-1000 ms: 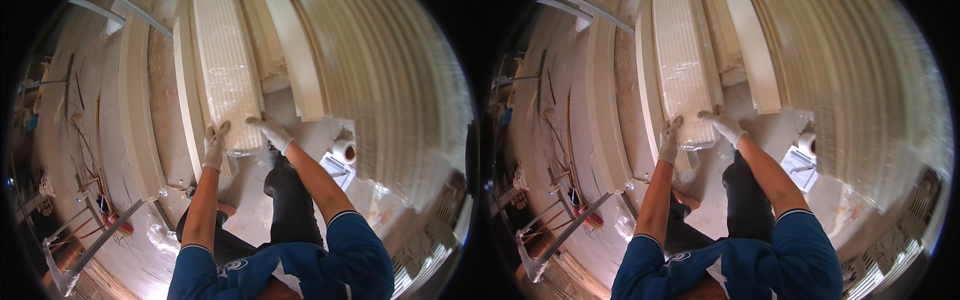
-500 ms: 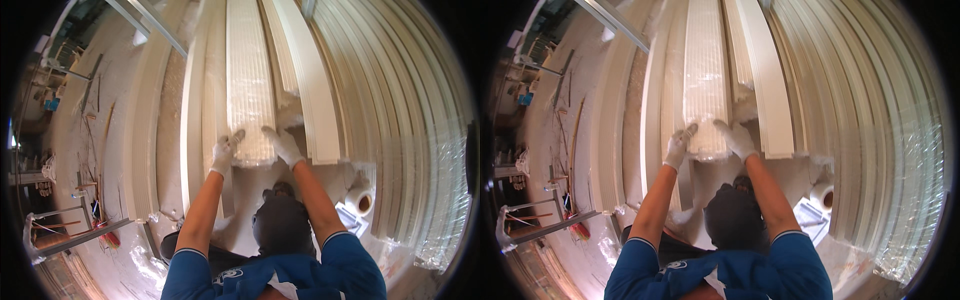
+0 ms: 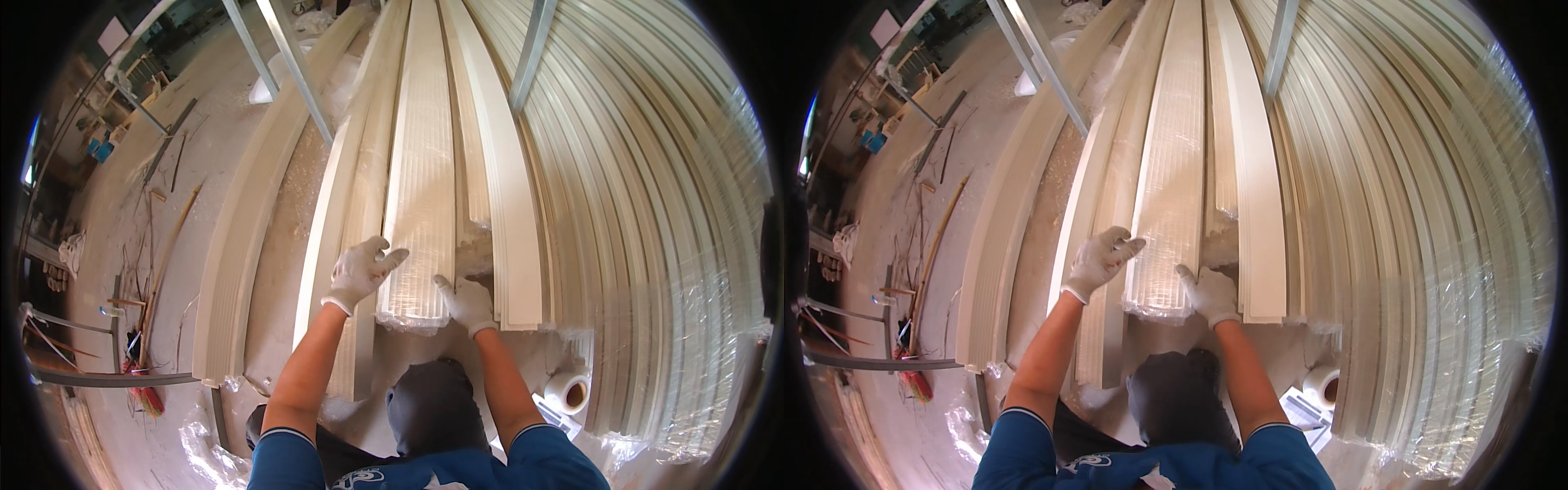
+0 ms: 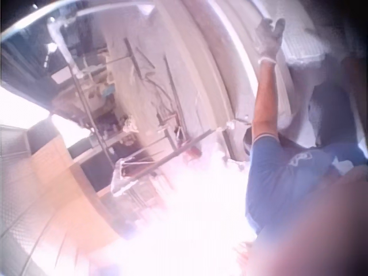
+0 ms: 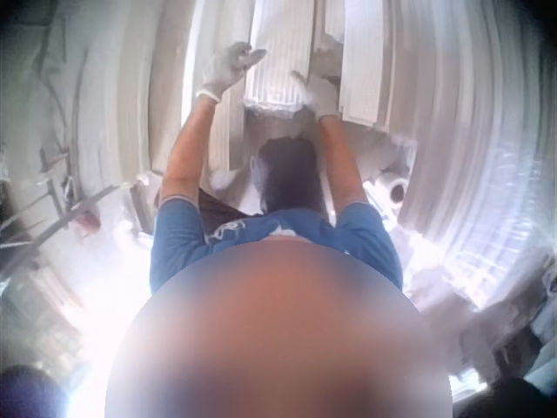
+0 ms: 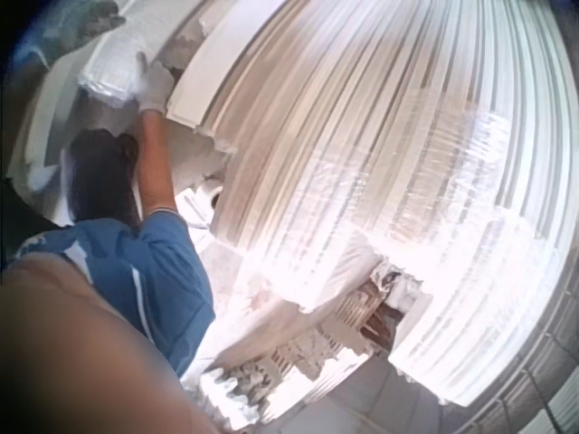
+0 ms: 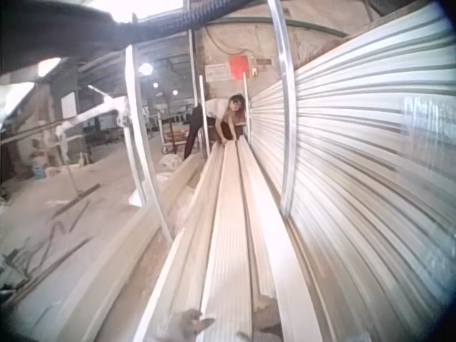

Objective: The person repeatedly picks up long, white plastic profiles from a pile and stacks them onto a metal rack. The person handles the profiles one at a time, aligning them with the existing stack.

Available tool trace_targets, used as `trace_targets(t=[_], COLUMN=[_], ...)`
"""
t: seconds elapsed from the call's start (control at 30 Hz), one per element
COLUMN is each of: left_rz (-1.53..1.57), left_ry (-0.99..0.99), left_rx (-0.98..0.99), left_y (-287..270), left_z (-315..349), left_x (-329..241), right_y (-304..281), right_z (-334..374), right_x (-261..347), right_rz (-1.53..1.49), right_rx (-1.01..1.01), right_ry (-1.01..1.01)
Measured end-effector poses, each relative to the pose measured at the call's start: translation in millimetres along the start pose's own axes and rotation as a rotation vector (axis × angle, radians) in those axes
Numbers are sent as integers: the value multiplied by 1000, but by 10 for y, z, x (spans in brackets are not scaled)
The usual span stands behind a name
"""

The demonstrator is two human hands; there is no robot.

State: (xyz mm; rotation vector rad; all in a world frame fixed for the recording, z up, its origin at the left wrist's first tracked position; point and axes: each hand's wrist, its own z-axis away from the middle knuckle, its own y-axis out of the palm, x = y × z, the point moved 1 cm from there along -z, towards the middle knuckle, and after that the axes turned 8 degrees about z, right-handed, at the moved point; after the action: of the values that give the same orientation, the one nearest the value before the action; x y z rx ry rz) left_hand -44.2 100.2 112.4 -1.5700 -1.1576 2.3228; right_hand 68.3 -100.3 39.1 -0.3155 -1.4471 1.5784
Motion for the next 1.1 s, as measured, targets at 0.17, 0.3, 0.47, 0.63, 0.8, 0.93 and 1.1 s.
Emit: trace_targets(t=[0.17, 0.3, 0.47, 0.63, 0.8, 0.93, 1.1], left_rz=[19, 38, -94, -92, 150, 262, 177], left_ry=[-46, 91, -9, -128, -186, -643, -795], left_rx=[59, 134, 84, -97, -605, -903, -729], left_y=[312, 195, -537, -1475, -2294, -2561, -2757], left_z=[268, 450, 842, 1562, 2743, 3344, 3572], left_x=[401, 620, 933, 1797, 3033, 3873, 4625], right_y=[62, -100, -533, -526, -42, 691, 2032], right_z=[33, 59, 68, 136, 343, 425, 525], right_x=[-31, 124, 654, 1595, 2668, 3540, 4381], right_rz=[57, 283, 160, -106, 33, 105, -65], right_rx=[-85, -196, -456, -399, -137, 231, 961], right_ry=[-9, -62, -255, -658, -920, -1106, -703])
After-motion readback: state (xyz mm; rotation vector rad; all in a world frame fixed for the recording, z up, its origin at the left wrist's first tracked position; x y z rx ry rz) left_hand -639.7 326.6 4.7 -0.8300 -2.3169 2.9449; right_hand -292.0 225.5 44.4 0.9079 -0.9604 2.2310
